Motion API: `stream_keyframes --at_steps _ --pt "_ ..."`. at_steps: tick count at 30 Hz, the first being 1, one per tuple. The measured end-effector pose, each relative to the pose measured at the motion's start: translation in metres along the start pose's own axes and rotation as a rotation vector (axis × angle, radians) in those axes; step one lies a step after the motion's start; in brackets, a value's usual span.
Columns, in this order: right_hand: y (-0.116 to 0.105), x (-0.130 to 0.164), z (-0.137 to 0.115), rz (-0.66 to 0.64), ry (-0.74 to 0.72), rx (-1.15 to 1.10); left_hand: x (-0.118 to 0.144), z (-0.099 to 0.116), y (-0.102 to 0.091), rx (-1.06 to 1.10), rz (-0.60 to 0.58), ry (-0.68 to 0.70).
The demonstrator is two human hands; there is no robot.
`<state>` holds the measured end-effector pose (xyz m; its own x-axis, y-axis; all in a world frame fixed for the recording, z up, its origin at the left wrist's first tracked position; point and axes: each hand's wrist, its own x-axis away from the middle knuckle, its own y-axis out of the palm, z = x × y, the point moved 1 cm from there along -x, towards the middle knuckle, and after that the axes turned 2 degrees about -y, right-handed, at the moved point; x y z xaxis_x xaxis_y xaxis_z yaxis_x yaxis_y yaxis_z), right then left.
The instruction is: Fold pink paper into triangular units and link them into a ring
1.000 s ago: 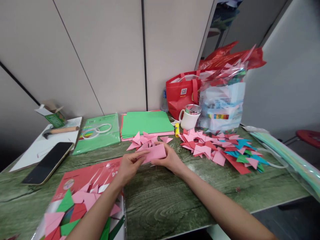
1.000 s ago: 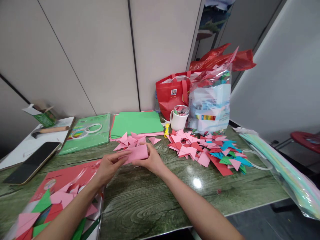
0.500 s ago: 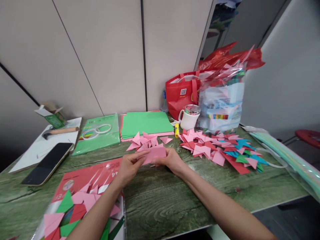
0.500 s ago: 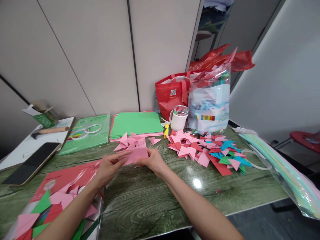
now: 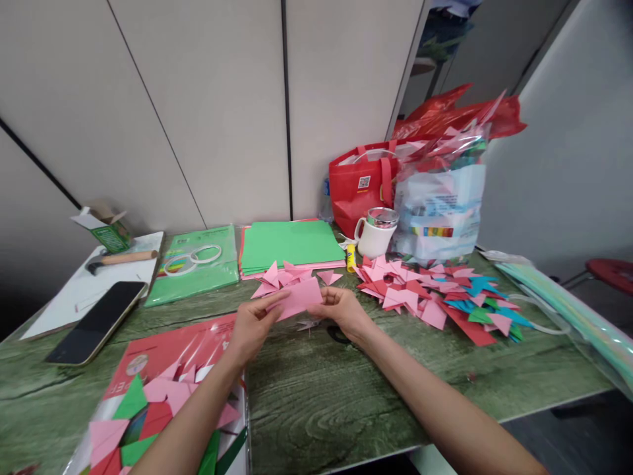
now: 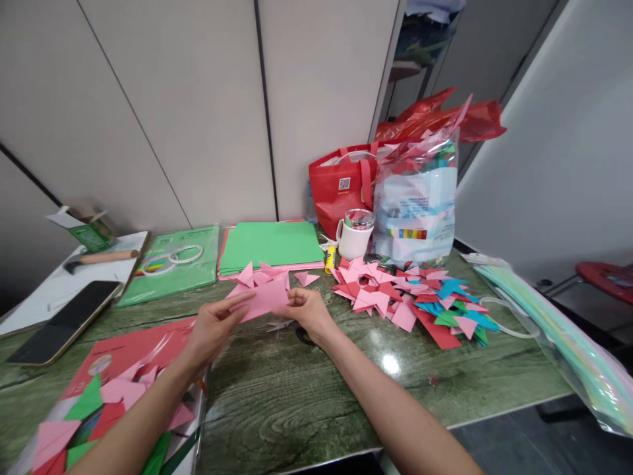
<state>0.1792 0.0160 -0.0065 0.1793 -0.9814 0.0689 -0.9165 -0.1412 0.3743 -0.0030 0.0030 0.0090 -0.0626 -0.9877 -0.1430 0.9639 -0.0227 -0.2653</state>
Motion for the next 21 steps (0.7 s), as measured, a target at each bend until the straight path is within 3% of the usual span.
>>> stream_keyframes --at_steps 13,21 --pt "-0.0039 -0.0009 -0.0005 -0.038 0.014 0.035 -0.0034 -0.0075 -0.0013 0.101 0.032 -0.038" --pt "-0.0028 -0.0020 0.0037 -0.034 -0.022 0.080 -0.0020 -0.0044 -0.0010 0.029 0.041 -0.035"
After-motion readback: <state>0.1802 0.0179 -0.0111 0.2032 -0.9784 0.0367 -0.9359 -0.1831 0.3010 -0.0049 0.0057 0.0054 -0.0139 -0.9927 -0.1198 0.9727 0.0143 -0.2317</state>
